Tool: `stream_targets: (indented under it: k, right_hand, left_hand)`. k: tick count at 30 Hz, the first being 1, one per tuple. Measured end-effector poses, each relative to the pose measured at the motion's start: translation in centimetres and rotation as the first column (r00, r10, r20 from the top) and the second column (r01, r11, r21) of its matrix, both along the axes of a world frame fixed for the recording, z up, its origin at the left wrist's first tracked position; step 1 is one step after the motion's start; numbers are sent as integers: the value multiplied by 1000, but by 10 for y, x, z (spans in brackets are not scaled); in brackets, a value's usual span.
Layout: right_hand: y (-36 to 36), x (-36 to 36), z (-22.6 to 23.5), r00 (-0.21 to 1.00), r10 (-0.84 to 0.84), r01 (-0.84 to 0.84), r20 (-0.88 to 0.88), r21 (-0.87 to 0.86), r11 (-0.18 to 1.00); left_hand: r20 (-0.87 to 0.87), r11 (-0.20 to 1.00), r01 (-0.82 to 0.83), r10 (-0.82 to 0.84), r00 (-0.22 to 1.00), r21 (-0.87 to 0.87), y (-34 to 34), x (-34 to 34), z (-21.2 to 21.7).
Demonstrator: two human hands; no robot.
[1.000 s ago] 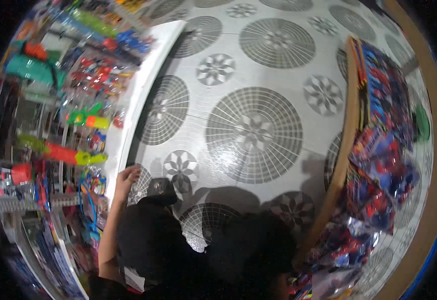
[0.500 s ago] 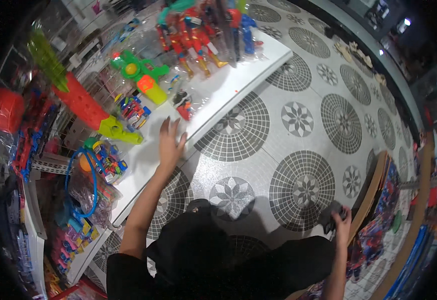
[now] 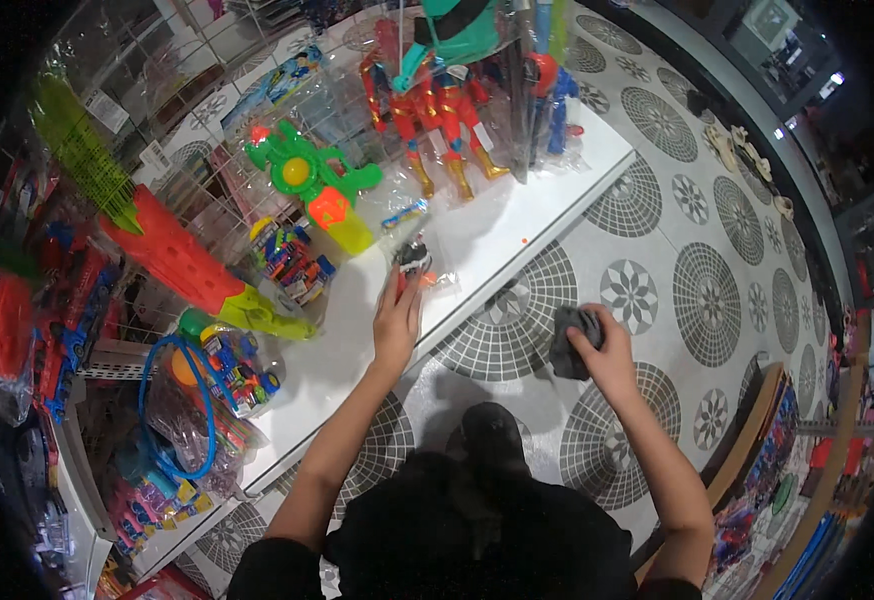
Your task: Dusting and wiping down toy packages and shelves in a store using a cleaning cloth.
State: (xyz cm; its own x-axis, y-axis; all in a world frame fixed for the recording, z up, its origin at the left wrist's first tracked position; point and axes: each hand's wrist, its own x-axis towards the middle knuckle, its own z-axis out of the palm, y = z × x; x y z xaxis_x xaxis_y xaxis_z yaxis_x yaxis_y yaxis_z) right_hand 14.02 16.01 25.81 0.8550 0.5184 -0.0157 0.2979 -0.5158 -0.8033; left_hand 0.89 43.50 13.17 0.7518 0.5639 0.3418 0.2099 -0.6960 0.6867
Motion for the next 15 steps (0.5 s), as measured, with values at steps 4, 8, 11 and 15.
stream_targets:
  k: [4,8,11,15]
  right_hand:
    - [58,58,-43,995,-20,9,99,109,994]
    - [119,108,-90,944,-9,-68,330,224,972]
    - [167,89,-138,737,34,-27,675,-21,999]
    - [223,-58,-150,766,549,-630,335,223,744]
  left_hand:
    - [132,865,32,40,991,-501,-2,-49,27]
    - [14,698,-103,160,987,-709,-10,-124,65]
    - [-79,650,-231,254,964,-724,-10,-187,69]
    - [1,459,-236,460,888,-857,-18,-216,84]
